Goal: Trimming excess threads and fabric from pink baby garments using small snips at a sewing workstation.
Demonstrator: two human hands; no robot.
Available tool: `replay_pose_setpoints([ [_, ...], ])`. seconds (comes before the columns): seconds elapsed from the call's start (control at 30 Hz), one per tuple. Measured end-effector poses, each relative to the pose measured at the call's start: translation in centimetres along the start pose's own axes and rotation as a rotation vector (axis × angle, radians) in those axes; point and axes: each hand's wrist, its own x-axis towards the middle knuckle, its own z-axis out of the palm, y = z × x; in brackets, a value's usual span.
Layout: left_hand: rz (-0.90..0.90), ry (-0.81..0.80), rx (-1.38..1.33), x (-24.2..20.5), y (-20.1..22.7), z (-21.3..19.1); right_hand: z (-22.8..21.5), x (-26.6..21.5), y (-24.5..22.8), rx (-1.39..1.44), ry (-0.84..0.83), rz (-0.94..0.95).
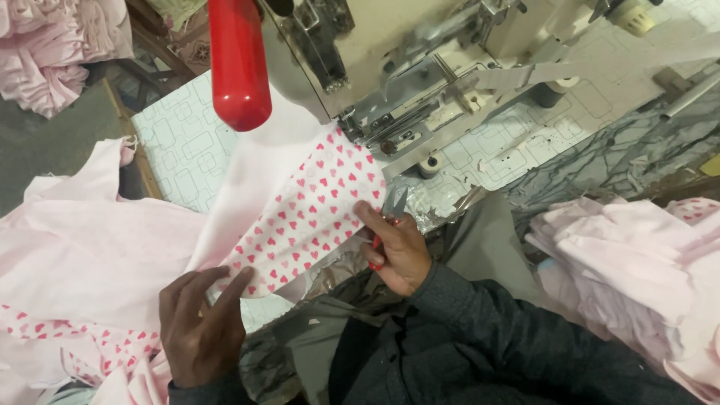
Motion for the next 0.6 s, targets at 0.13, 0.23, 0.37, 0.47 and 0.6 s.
replay_pose_setpoints([
  [0.13,-0.004,-0.004,0.027,-1.3,-0.2,1.0,0.3,1.2,-0.6,-0.086,0.02,-0.106],
  [0.23,0.041,-0.051,-0.038,-1.0,1.6,0.9,0.1,1.8,-1.2,-0.209,0.099,-0.231],
  [0.37,0.126,-0.145,-0.095,-2.0,5.2,3.1,0.9,1.7,-3.0,-0.276,0.11,-0.379],
  [0.47,0.211,-0.12,-0.215,0.5,9.7,4.0,1.4,1.4,-4.3,-0.325,0.134,-0.443],
  [0.6,0.242,-0.099,-0.322,3.4,13.2,5.3,1.0,1.8,-5.1,-0.375,0.137,-0.487],
])
